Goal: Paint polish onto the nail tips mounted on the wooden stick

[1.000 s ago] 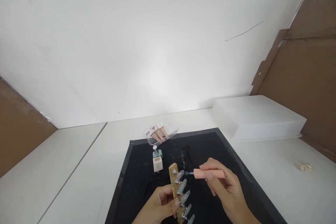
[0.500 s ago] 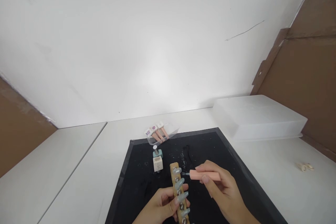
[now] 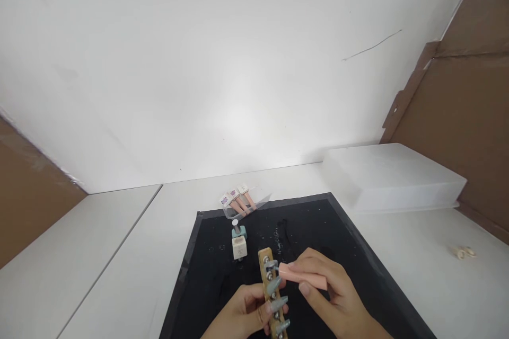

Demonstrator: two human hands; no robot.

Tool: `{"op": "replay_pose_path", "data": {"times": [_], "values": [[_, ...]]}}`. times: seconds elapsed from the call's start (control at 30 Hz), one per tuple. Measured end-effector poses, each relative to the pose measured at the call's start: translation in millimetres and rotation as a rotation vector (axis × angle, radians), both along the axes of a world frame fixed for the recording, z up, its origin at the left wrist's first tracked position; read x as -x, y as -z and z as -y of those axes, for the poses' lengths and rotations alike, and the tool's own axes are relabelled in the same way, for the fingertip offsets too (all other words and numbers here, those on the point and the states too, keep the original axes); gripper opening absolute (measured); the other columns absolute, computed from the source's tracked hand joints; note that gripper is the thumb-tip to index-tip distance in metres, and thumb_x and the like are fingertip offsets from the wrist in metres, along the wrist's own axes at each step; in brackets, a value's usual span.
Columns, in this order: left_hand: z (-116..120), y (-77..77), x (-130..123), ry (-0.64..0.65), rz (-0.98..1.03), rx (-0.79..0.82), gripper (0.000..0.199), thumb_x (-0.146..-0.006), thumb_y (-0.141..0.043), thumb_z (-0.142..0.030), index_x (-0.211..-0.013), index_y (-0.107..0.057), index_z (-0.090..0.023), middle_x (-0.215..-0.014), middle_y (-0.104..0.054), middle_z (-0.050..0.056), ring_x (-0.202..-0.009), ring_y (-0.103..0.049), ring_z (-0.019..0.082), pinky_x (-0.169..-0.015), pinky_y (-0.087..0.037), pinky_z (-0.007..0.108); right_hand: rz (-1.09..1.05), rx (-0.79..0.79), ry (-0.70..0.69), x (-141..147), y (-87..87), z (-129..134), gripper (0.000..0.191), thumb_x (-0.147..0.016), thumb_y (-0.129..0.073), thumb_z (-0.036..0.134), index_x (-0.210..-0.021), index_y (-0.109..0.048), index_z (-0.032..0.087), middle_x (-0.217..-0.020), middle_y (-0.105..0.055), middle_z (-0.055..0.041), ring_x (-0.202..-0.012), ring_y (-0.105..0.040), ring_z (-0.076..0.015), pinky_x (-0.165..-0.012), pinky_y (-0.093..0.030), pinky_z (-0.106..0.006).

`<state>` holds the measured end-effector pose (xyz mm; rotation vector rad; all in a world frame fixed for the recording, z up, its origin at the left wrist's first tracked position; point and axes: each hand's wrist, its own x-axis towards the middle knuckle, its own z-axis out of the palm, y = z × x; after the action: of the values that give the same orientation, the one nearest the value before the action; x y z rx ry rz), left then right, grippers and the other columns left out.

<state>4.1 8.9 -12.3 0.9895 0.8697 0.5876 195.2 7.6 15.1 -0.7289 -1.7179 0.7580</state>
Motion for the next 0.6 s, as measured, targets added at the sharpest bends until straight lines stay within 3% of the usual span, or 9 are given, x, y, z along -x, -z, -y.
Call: {"op": "replay_pose_path", "data": {"times": [0.33, 0.47, 0.6], "values": [[6.3, 0.7, 5.5, -0.063, -0.035, 0.115, 0.061, -0.050, -0.075, -0.054, -0.099, -0.070, -0.018, -0.081, -0.064, 0.005, -0.068, -0.050, 0.013, -0.063, -0.035, 0.026, -0.106, 0.010, 0.230, 4.0, 5.4, 2.1, 0.015, -0.085, -0.053, 0.015, -0.088, -0.065, 0.023, -0.069, -0.061, -0.0018, -0.058, -0.055, -0.0161, -0.052, -0.043, -0.026], [3.7, 4.4, 8.2, -0.068, -0.039, 0.082, 0.058, -0.054, -0.073, -0.055, -0.098, -0.070, -0.018, -0.080, -0.061, 0.004, -0.068, -0.047, 0.012, -0.064, -0.034, 0.025, -0.170, 0.019, 0.232, 4.4, 4.0, 3.1, 0.016, -0.089, -0.051, 0.019, -0.090, -0.066, 0.025, -0.069, -0.061, -0.0017, -0.060, -0.055, -0.0168, -0.050, -0.042, -0.027], [0.0, 5.0, 6.7, 0.019, -0.023, 0.007, 0.055, -0.054, -0.071, -0.057, -0.089, -0.072, -0.014, -0.068, -0.053, 0.001, -0.061, -0.040, 0.010, -0.059, -0.030, 0.024, -0.187, -0.004, 0.167, 3.8, 0.6, 3.5, 0.013, -0.089, -0.052, 0.027, -0.089, -0.065, 0.024, -0.064, -0.056, -0.0008, -0.055, -0.052, -0.0161, -0.047, -0.039, -0.026]]}}
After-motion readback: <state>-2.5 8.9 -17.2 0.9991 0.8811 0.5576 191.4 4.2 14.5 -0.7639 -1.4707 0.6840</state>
